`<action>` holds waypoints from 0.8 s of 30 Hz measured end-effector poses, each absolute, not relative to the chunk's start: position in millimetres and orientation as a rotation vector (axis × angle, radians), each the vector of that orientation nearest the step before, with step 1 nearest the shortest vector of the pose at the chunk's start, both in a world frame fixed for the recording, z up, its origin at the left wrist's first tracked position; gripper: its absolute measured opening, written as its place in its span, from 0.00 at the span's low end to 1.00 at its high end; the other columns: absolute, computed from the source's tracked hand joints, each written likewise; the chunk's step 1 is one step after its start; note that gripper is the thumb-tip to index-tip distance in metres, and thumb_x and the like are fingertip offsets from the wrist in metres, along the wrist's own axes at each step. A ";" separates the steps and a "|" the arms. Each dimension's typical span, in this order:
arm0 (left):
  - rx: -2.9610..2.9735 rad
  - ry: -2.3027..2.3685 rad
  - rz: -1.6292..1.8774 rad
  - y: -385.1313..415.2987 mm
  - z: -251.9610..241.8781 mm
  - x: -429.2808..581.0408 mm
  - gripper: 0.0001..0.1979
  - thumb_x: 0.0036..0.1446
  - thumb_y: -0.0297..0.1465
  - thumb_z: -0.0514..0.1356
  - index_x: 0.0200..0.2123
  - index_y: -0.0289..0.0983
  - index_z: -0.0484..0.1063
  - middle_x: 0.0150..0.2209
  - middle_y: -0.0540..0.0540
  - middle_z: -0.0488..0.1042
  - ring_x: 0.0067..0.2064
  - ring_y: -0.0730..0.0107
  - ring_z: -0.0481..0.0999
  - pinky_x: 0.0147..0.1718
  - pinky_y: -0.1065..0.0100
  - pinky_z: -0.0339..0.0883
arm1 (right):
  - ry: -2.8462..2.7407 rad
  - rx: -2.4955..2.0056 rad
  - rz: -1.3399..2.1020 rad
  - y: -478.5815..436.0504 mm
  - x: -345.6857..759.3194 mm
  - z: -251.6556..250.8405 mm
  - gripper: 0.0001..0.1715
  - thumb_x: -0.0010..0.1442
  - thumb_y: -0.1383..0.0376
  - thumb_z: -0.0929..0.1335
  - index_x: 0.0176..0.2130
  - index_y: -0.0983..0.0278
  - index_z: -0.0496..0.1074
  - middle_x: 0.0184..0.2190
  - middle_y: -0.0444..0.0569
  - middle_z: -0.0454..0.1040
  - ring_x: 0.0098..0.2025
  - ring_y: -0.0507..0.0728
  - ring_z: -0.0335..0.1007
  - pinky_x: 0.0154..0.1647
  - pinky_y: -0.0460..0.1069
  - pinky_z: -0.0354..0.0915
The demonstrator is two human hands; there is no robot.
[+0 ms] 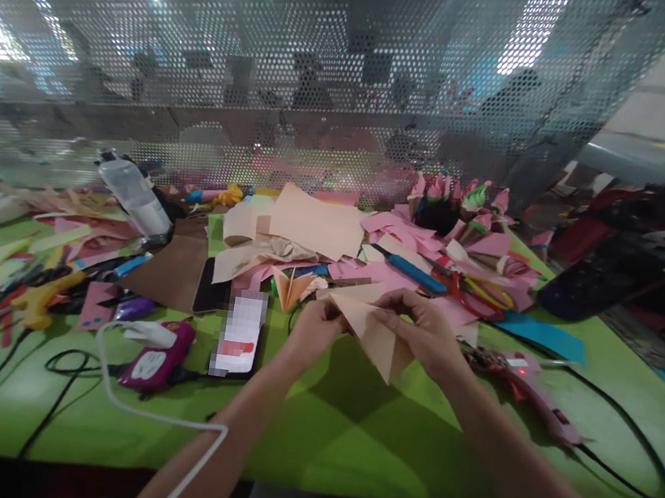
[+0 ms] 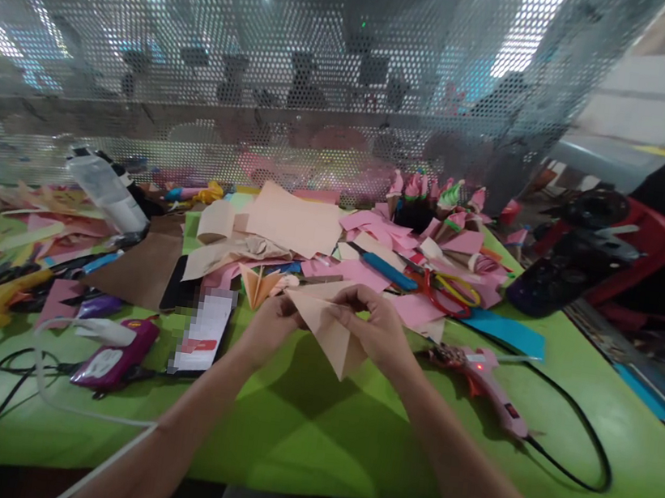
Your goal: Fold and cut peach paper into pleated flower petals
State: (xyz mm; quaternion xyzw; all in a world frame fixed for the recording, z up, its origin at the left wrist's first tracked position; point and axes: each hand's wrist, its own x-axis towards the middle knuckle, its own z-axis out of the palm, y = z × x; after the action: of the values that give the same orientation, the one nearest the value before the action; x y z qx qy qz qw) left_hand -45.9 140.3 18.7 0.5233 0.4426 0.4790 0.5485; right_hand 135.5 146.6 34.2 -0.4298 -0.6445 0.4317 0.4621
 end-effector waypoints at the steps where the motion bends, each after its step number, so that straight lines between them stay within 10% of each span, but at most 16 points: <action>1: 1.237 1.042 1.140 139.8 19.3 -44.5 0.09 0.45 0.30 0.65 0.32 0.34 0.80 0.31 0.45 0.81 0.32 0.65 0.78 0.38 0.62 0.74 | -1.581 -1.058 1.059 146.0 135.2 34.1 0.16 0.54 0.51 0.71 0.32 0.62 0.74 0.29 0.46 0.74 0.31 0.54 0.67 0.31 0.48 0.62; 24: 1.331 1.078 1.137 137.1 11.5 -40.2 0.07 0.48 0.27 0.62 0.32 0.32 0.79 0.30 0.46 0.79 0.33 0.67 0.75 0.38 0.67 0.69 | -1.688 -1.008 0.854 142.4 129.1 29.6 0.09 0.56 0.57 0.71 0.32 0.60 0.76 0.33 0.49 0.77 0.37 0.58 0.71 0.38 0.51 0.65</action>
State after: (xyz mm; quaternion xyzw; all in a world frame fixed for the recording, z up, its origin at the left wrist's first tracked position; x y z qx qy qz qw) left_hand -40.2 137.1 11.5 0.5542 0.4491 0.4735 0.5166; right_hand 129.1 142.4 29.6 -0.4130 -0.6915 0.3496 0.4786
